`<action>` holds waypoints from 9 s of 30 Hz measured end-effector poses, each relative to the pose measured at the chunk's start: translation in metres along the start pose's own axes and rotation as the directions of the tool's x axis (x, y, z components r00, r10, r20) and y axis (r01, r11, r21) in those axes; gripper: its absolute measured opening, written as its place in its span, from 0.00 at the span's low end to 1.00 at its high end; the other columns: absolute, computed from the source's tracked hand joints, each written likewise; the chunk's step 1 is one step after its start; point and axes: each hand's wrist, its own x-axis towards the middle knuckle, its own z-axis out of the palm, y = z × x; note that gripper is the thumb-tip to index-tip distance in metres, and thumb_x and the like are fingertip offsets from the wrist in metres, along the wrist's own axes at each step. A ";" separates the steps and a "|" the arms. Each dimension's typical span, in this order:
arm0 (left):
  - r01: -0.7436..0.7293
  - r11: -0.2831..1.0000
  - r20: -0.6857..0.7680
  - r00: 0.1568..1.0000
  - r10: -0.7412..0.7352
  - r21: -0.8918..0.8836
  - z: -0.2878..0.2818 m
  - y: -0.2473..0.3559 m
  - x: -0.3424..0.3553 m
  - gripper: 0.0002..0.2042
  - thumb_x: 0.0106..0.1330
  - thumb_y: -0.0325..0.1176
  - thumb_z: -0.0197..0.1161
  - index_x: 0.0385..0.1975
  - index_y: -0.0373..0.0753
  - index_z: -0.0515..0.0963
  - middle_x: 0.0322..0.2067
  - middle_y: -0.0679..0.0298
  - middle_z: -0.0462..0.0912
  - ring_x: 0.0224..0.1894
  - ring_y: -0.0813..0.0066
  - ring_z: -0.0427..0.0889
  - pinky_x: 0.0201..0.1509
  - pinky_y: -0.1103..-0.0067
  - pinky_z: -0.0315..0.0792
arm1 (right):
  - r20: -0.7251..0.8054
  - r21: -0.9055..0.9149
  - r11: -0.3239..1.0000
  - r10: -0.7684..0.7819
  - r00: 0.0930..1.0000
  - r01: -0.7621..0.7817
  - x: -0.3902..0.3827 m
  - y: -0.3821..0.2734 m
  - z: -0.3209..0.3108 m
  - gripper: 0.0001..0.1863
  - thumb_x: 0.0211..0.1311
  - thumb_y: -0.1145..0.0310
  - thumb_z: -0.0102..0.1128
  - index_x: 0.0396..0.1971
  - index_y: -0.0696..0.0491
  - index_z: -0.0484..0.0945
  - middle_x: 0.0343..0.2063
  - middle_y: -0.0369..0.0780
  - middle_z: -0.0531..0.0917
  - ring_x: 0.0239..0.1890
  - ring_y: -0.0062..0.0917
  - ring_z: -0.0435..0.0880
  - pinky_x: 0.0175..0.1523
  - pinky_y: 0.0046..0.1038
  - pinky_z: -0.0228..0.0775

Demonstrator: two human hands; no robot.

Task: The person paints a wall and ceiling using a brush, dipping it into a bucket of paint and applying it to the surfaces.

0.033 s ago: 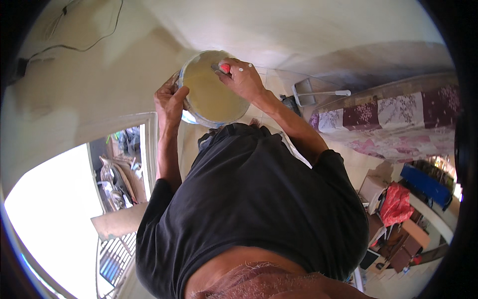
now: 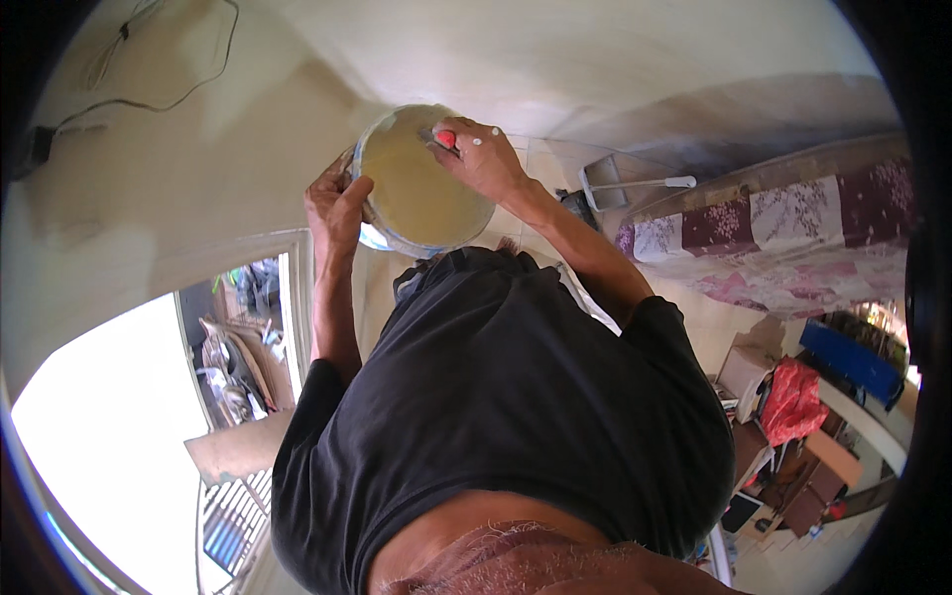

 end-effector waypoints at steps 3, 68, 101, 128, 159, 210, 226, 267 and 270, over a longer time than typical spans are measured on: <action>-0.099 0.994 0.001 0.995 0.099 0.041 -0.001 -0.008 0.006 0.24 0.56 0.24 0.58 0.56 0.30 0.79 0.38 0.61 0.86 0.32 0.78 0.81 0.35 0.81 0.75 | -0.080 -0.158 0.985 -0.085 0.993 0.071 -0.004 0.003 -0.008 0.13 0.62 0.64 0.66 0.42 0.53 0.79 0.30 0.43 0.85 0.28 0.39 0.85 0.30 0.37 0.78; -0.093 0.990 0.206 0.972 0.114 -0.109 -0.015 -0.004 0.068 0.21 0.57 0.22 0.60 0.52 0.30 0.82 0.28 0.71 0.81 0.25 0.87 0.71 0.29 0.85 0.65 | -0.448 -0.063 0.994 0.051 0.893 -0.089 -0.017 -0.030 -0.033 0.12 0.57 0.69 0.73 0.39 0.57 0.85 0.34 0.44 0.88 0.32 0.29 0.89 0.38 0.26 0.81; -0.166 0.974 -0.011 0.986 0.166 -0.154 0.081 0.018 0.067 0.21 0.56 0.23 0.60 0.51 0.28 0.82 0.35 0.63 0.86 0.31 0.81 0.80 0.34 0.84 0.73 | -0.282 0.052 0.998 0.043 0.958 -0.029 0.005 0.065 -0.141 0.11 0.61 0.67 0.70 0.40 0.57 0.85 0.30 0.44 0.88 0.25 0.31 0.87 0.32 0.27 0.78; -0.164 0.983 0.063 0.984 0.169 -0.083 0.094 0.025 0.065 0.21 0.57 0.27 0.60 0.51 0.29 0.82 0.35 0.63 0.86 0.29 0.81 0.80 0.29 0.85 0.71 | -0.174 -0.069 0.997 -0.030 0.984 0.018 0.007 0.093 -0.116 0.12 0.59 0.74 0.66 0.44 0.54 0.82 0.33 0.45 0.87 0.26 0.37 0.85 0.32 0.31 0.77; -0.138 0.987 -0.040 0.990 0.135 -0.077 0.074 0.009 0.073 0.20 0.58 0.27 0.61 0.51 0.29 0.82 0.32 0.66 0.85 0.27 0.84 0.77 0.27 0.85 0.67 | -0.426 0.663 0.746 0.446 0.787 -0.064 -0.012 0.133 -0.132 0.11 0.65 0.78 0.63 0.46 0.65 0.80 0.34 0.44 0.88 0.37 0.26 0.90 0.41 0.24 0.82; 0.016 0.999 -0.284 0.959 -0.004 0.037 -0.001 -0.041 0.071 0.17 0.55 0.29 0.62 0.44 0.26 0.81 0.35 0.58 0.84 0.31 0.71 0.84 0.26 0.78 0.77 | -0.987 -0.132 0.830 -0.163 -0.010 -0.542 -0.085 0.344 -0.230 0.03 0.60 0.75 0.61 0.30 0.59 0.78 0.32 0.48 0.86 0.34 0.35 0.87 0.38 0.32 0.78; 0.007 0.998 -0.292 0.956 0.013 0.069 -0.004 -0.040 0.081 0.19 0.55 0.27 0.61 0.47 0.25 0.80 0.38 0.54 0.84 0.32 0.65 0.86 0.30 0.74 0.83 | -0.684 0.274 0.957 0.265 0.679 -0.098 0.011 0.205 -0.044 0.12 0.63 0.74 0.64 0.46 0.57 0.83 0.44 0.48 0.86 0.45 0.40 0.87 0.47 0.34 0.81; 0.011 1.000 -0.328 0.945 -0.005 0.018 0.064 -0.046 0.077 0.17 0.53 0.29 0.62 0.42 0.27 0.81 0.33 0.57 0.83 0.29 0.66 0.84 0.28 0.74 0.80 | -0.967 0.249 0.731 0.222 -0.123 -0.635 -0.170 0.438 -0.349 0.11 0.60 0.71 0.66 0.42 0.56 0.85 0.31 0.44 0.88 0.32 0.32 0.86 0.41 0.32 0.77; 0.006 1.000 -0.309 0.951 0.000 0.016 0.065 -0.044 0.074 0.18 0.53 0.29 0.62 0.43 0.26 0.81 0.35 0.55 0.83 0.31 0.65 0.85 0.30 0.73 0.81 | -0.948 0.318 0.673 0.220 -0.229 -0.668 -0.165 0.447 -0.353 0.11 0.60 0.70 0.65 0.40 0.57 0.85 0.29 0.46 0.87 0.30 0.35 0.85 0.40 0.34 0.76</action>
